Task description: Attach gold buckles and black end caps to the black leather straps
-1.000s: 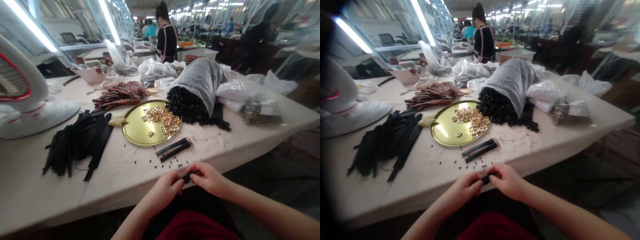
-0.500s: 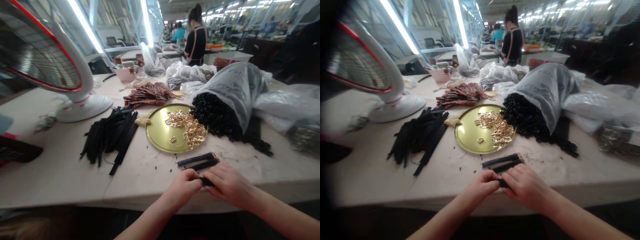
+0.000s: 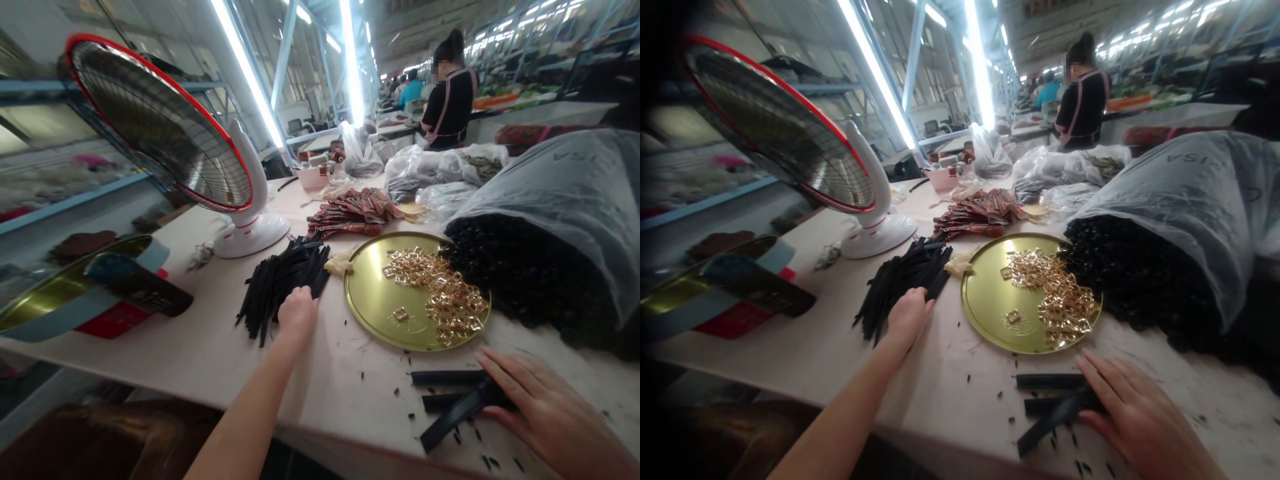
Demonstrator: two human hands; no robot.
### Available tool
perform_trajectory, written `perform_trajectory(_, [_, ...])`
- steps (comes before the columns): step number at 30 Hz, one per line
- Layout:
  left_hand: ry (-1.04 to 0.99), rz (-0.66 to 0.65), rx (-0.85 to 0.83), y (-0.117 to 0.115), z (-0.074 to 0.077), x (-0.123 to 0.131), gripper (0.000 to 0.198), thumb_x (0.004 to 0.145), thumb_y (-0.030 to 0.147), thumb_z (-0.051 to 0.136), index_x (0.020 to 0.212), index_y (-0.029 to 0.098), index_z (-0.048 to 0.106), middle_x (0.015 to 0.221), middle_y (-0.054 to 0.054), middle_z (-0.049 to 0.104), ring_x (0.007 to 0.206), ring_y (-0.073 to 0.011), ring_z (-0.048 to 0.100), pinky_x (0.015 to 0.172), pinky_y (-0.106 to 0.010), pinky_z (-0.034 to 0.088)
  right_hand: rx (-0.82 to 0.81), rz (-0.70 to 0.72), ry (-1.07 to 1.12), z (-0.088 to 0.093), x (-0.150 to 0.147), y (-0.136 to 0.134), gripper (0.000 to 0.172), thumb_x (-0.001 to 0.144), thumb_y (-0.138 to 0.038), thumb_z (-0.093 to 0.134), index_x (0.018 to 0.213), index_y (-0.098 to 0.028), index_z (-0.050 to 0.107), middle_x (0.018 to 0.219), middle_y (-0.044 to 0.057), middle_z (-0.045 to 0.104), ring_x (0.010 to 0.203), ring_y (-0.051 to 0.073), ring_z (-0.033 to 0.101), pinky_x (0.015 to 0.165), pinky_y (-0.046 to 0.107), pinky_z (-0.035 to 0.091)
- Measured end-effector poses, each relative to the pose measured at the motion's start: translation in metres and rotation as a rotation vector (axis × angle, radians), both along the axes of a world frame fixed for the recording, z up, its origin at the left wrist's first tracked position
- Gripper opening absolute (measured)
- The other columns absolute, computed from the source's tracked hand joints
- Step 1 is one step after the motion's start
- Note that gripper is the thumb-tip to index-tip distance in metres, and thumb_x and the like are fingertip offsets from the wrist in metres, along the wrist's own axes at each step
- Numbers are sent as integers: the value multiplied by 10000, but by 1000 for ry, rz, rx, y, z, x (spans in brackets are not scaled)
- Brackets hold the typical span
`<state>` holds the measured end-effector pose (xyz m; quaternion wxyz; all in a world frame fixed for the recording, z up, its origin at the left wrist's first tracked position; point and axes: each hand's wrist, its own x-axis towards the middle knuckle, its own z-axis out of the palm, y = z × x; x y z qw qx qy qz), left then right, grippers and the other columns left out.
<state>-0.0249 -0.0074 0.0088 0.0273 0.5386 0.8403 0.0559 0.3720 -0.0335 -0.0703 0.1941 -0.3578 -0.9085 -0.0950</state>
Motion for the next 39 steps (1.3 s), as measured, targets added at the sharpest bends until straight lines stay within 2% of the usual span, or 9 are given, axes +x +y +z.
perform_trajectory(6, [-71,84,-17,3,-12,-17,157,781,200,496,888,128,586,928,-122,615,915,-234,577,760,-310,415,4,-20,25,5,5,-13,503,767,-482,542,1180,-195,537,1157,86,591,995,273,566,855,405,429])
perform_trajectory(12, [-401,-68,55,-32,25,23,197,821,277,431,890,147,563,902,-83,612,864,-200,573,707,-273,429,-249,-79,259,23,1,-33,374,785,-410,544,1124,-254,569,1109,58,609,980,252,573,844,389,445])
perform_trajectory(15, [-764,-234,-60,-71,30,75,225,809,385,462,844,186,561,722,10,587,628,-111,556,552,-196,416,-680,-151,573,54,-16,-40,366,834,-401,466,1141,-215,534,955,64,628,838,202,599,727,327,483])
perform_trajectory(17, [-1436,-270,-276,-99,25,114,172,746,338,573,797,177,541,621,41,523,506,-68,477,486,-172,361,-995,-147,832,75,-27,-41,419,864,-438,378,1168,-171,488,756,35,599,638,154,568,589,282,472])
perform_trajectory(20, [-1955,-200,-531,-131,11,165,146,696,235,639,748,162,524,577,48,497,458,-46,447,456,-159,325,-1198,-133,1029,93,-34,-40,338,838,-427,433,1009,-159,549,629,-21,498,500,91,441,465,214,371])
perform_trajectory(23, [-2076,-154,-627,-142,-2,200,135,720,205,622,819,149,549,628,16,546,505,-67,519,480,-168,372,-1148,-182,963,95,-28,-38,202,773,-353,550,832,-161,574,606,-40,474,488,71,390,444,193,312])
perform_trajectory(28, [-2175,-21,-591,-131,-9,234,220,763,182,581,970,114,546,736,-53,613,589,-94,582,458,-157,400,-882,-230,592,71,6,-14,277,879,-346,376,940,-168,579,675,-3,558,518,96,480,463,201,366])
perform_trajectory(32, [-2327,125,-596,-118,-8,243,253,774,185,583,1009,108,531,772,-61,621,623,-100,596,491,-174,446,-408,-510,272,49,53,20,261,879,-296,379,961,-172,593,853,71,610,747,173,557,643,268,421])
perform_trajectory(39, [-2420,322,-604,-100,-19,240,284,785,186,577,1051,109,514,788,-66,632,622,-104,611,522,-198,493,-271,-602,48,19,97,39,318,845,-258,428,1112,-140,556,979,145,587,842,259,546,722,348,396])
